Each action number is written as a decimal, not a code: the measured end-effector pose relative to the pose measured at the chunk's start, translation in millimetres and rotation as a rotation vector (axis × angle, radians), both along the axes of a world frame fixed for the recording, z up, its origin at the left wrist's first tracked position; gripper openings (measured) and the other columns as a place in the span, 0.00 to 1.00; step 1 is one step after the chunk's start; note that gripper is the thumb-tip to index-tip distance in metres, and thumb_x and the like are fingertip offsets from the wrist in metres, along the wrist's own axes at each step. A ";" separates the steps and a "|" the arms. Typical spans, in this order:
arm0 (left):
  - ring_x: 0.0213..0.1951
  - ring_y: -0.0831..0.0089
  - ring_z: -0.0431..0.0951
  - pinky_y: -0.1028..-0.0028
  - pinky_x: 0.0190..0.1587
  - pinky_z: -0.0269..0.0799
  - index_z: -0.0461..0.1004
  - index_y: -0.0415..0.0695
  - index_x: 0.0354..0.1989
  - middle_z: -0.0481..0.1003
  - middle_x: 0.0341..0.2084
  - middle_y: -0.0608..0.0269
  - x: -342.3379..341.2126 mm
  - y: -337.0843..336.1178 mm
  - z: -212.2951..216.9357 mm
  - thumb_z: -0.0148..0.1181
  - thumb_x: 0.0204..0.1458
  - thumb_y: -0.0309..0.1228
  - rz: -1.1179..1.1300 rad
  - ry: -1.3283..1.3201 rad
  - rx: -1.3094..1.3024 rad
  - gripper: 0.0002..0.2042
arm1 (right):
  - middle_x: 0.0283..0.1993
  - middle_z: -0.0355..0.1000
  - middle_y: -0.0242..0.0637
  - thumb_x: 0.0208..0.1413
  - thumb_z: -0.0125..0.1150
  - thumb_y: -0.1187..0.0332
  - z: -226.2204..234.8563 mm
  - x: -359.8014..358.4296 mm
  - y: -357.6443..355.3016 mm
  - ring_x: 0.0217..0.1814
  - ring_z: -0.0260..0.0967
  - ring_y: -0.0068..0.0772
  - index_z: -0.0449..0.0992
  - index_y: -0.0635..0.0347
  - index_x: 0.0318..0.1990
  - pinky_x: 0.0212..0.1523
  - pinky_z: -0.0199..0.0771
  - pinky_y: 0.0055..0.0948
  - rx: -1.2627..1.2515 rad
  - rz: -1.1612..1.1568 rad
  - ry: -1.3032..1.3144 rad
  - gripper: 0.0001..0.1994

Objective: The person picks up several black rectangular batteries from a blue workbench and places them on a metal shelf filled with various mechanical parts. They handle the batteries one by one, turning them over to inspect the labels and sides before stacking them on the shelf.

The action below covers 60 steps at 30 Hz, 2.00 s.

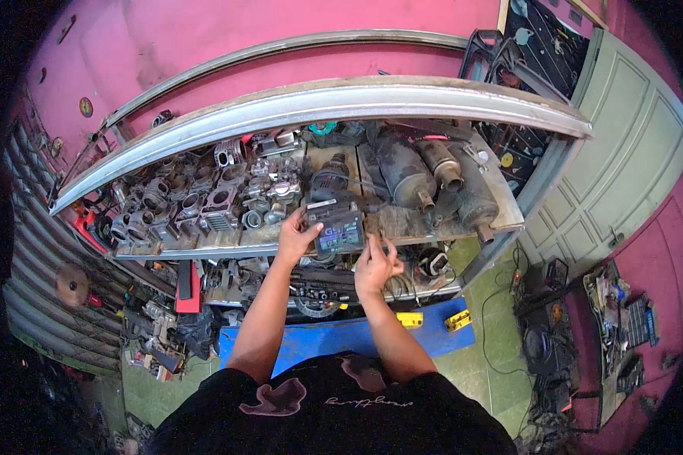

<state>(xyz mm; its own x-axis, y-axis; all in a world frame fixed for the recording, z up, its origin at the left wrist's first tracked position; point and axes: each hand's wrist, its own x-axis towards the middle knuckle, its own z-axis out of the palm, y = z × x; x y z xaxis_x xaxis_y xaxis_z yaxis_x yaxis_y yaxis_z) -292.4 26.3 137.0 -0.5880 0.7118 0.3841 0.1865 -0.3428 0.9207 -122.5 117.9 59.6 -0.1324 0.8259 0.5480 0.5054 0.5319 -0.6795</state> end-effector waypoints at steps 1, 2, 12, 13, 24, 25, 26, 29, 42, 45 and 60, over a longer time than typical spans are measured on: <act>0.51 0.72 0.79 0.68 0.58 0.74 0.72 0.33 0.61 0.80 0.50 0.58 1.0 1.1 1.9 0.72 0.54 0.24 -0.042 -0.032 0.018 0.26 | 0.52 0.82 0.23 0.55 0.68 0.70 -2.6 6.6 6.4 0.67 0.65 0.34 0.84 0.42 0.48 0.59 0.48 0.49 0.157 -0.015 -0.036 0.14; 0.51 0.72 0.79 0.68 0.58 0.74 0.72 0.33 0.61 0.80 0.50 0.58 -1.2 -1.8 -0.9 0.72 0.53 0.24 -0.036 -0.032 0.018 0.26 | 0.53 0.82 0.21 0.55 0.68 0.69 6.4 14.7 10.3 0.66 0.65 0.37 0.83 0.40 0.49 0.59 0.48 0.49 0.235 0.001 -0.087 0.14; 0.50 0.70 0.79 0.68 0.58 0.73 0.73 0.33 0.61 0.80 0.50 0.56 -8.8 -1.2 -9.5 0.73 0.53 0.27 0.025 0.005 -0.039 0.27 | 0.63 0.76 0.30 0.60 0.66 0.58 62.6 37.7 56.7 0.62 0.65 0.44 0.81 0.40 0.58 0.61 0.50 0.62 0.336 -0.033 -0.245 0.18; 0.51 0.69 0.79 0.68 0.59 0.72 0.72 0.32 0.61 0.79 0.50 0.56 -7.4 -2.9 -8.3 0.73 0.53 0.27 0.008 -0.033 -0.020 0.28 | 0.63 0.75 0.41 0.59 0.69 0.54 73.5 43.6 40.7 0.63 0.67 0.47 0.78 0.48 0.63 0.64 0.56 0.58 0.244 0.046 -0.217 0.25; 0.51 0.66 0.73 0.69 0.59 0.66 0.71 0.38 0.67 0.76 0.45 0.56 -38.7 -14.2 -12.1 0.77 0.45 0.33 -0.023 0.392 -0.145 0.37 | 0.62 0.70 0.56 0.40 0.85 0.56 98.6 30.6 68.5 0.69 0.65 0.53 0.62 0.66 0.72 0.71 0.64 0.42 -0.338 0.899 -0.246 0.52; 0.51 0.67 0.73 0.69 0.59 0.66 0.71 0.38 0.67 0.76 0.45 0.55 -42.3 -16.9 -12.2 0.78 0.45 0.33 -0.058 0.400 -0.154 0.38 | 0.62 0.69 0.56 0.39 0.86 0.57 90.4 29.5 64.8 0.70 0.64 0.53 0.61 0.65 0.72 0.72 0.63 0.42 -0.340 0.912 -0.196 0.53; 0.52 0.67 0.73 0.70 0.60 0.65 0.70 0.39 0.68 0.76 0.45 0.55 -48.5 -19.9 -10.2 0.78 0.45 0.34 -0.091 0.413 -0.164 0.38 | 0.62 0.69 0.56 0.38 0.86 0.57 78.6 25.7 62.2 0.71 0.63 0.53 0.61 0.65 0.72 0.72 0.62 0.41 -0.340 0.926 -0.141 0.54; 0.57 0.60 0.71 0.64 0.64 0.64 0.69 0.44 0.70 0.75 0.57 0.54 -45.7 -30.5 28.0 0.78 0.44 0.34 -0.076 0.619 -0.265 0.41 | 0.55 0.74 0.49 0.33 0.87 0.54 67.6 25.5 39.0 0.61 0.66 0.48 0.70 0.62 0.65 0.66 0.62 0.45 -0.233 0.723 -0.099 0.48; 0.65 0.45 0.60 0.49 0.68 0.51 0.54 0.45 0.75 0.61 0.70 0.51 37.3 -61.3 41.3 0.77 0.29 0.38 0.369 0.988 -0.389 0.57 | 0.47 0.72 0.45 0.32 0.83 0.50 100.4 -1.6 -48.2 0.54 0.62 0.52 0.74 0.57 0.59 0.54 0.57 0.51 0.118 0.319 -0.113 0.43; 0.64 0.48 0.62 0.51 0.66 0.53 0.58 0.46 0.72 0.65 0.67 0.54 27.3 -49.7 27.2 0.80 0.25 0.40 0.454 0.981 -0.353 0.57 | 0.48 0.73 0.46 0.31 0.83 0.44 96.7 -6.2 -38.4 0.56 0.63 0.51 0.74 0.58 0.59 0.57 0.57 0.50 0.133 0.422 -0.097 0.46; 0.63 0.47 0.63 0.51 0.65 0.55 0.60 0.48 0.69 0.67 0.65 0.55 12.3 -44.3 34.0 0.83 0.15 0.36 0.407 0.819 -0.347 0.60 | 0.44 0.84 0.30 0.56 0.66 0.64 63.6 37.1 90.1 0.54 0.69 0.41 0.86 0.39 0.48 0.55 0.58 0.51 0.116 0.082 -0.566 0.13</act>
<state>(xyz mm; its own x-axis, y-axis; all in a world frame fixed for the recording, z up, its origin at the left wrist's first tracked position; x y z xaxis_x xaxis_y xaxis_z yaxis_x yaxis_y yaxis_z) -280.1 -18.0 170.9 -0.4582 0.6644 0.5904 0.8573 0.1549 0.4910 -85.4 208.0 123.3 -0.4918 0.7396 0.4595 0.7270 0.6392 -0.2508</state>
